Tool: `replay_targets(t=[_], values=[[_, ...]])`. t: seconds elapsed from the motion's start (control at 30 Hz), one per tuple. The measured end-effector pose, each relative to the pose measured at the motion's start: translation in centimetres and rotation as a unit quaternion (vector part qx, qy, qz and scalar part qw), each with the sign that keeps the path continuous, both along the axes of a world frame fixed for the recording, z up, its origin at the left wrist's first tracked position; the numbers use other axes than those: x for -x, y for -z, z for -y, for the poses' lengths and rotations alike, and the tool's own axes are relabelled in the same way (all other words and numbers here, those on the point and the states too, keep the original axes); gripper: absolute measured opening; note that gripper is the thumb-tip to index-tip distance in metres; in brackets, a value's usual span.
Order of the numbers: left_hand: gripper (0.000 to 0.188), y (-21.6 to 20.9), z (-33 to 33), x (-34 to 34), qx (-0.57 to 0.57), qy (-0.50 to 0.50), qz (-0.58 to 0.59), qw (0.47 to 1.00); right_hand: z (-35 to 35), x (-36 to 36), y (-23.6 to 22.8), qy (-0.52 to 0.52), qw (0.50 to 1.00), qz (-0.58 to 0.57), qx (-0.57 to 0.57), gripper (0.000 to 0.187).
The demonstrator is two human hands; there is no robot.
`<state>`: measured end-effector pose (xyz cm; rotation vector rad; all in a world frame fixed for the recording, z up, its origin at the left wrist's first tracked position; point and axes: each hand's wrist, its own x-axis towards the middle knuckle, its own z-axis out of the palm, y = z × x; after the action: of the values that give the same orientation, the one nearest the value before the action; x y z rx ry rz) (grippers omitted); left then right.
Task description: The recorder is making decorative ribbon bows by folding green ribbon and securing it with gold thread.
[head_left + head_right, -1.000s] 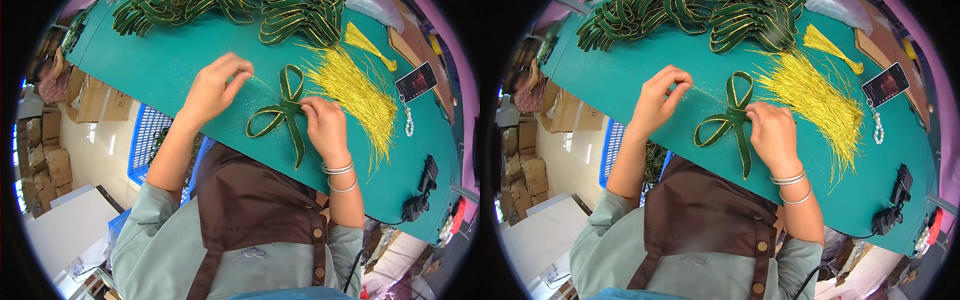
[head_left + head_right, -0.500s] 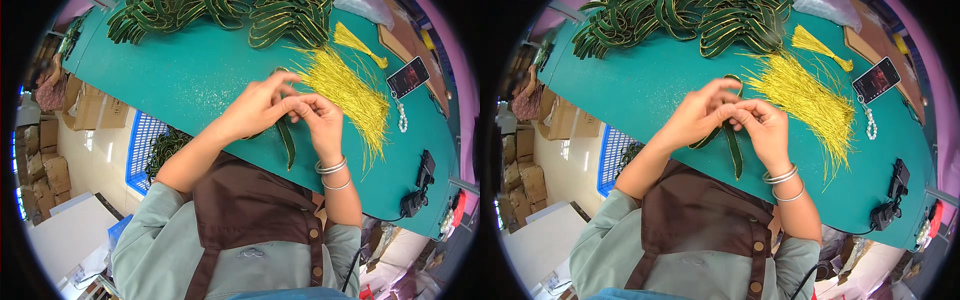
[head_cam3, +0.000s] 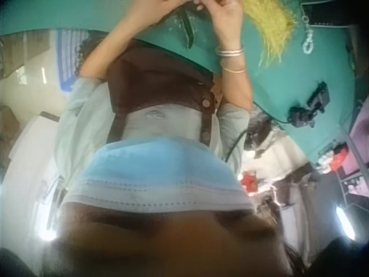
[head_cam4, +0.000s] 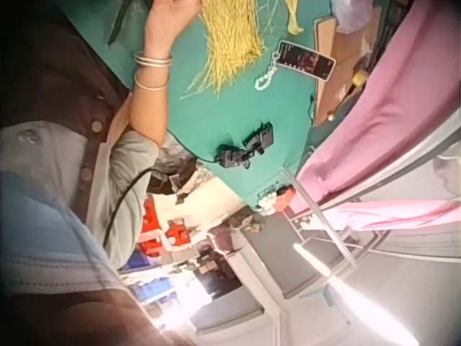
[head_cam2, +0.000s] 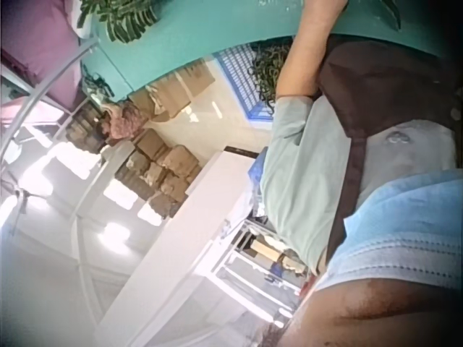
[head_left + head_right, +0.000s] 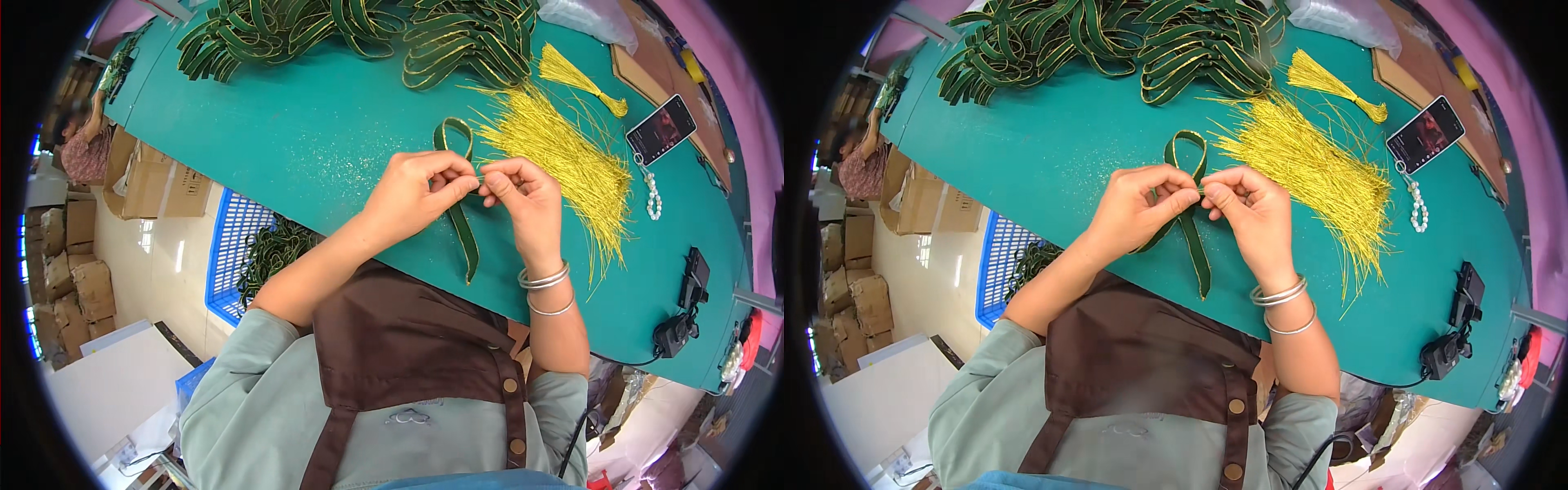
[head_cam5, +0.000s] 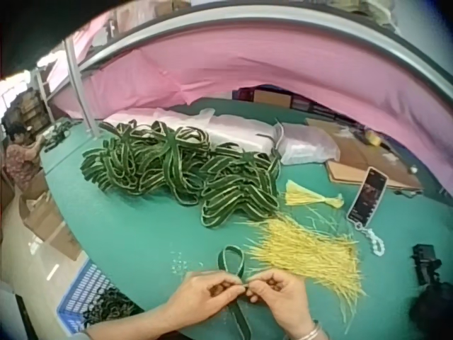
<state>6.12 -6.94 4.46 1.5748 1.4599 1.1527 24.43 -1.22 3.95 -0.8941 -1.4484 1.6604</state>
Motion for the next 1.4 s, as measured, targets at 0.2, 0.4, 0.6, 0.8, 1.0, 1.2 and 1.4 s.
replay_targets(t=[0.2, 0.4, 0.6, 0.8, 1.0, 1.2, 1.4], values=[[0.012, 0.6, 0.1, -0.3, -0.004, -0.008, 0.02, 1.0, 0.0, -0.2, 0.2, 0.005, 1.0, -0.01, 0.006, 0.011], [0.012, 0.4, -0.2, -0.6, -0.095, 0.006, -0.043, 0.995, 0.2, -0.2, -0.4, 0.012, 1.0, -0.019, 0.005, 0.013], [0.01, 0.7, 0.0, -0.6, -0.004, -0.059, 0.062, 0.996, -0.4, -1.4, -1.2, 0.07, 0.994, 0.051, -0.06, 0.018], [0.011, 0.8, 0.0, -0.8, 0.017, -0.062, 0.106, 0.992, 0.5, -0.9, -1.2, 0.045, 0.976, 0.131, -0.168, 0.015], [0.011, 1.0, 0.1, -1.0, 0.019, -0.054, 0.119, 0.991, 0.4, -0.3, -0.5, 0.009, 0.994, 0.069, -0.087, 0.008], [0.011, 1.1, 0.1, -0.8, 0.013, -0.053, 0.094, 0.994, 0.3, -0.5, -0.5, 0.035, 0.984, 0.106, -0.136, 0.007], [0.012, 1.5, 0.0, -0.5, 0.043, -0.043, 0.129, 0.99, 0.2, -0.5, -1.1, 0.094, 0.9, 0.193, -0.379, 0.016]])
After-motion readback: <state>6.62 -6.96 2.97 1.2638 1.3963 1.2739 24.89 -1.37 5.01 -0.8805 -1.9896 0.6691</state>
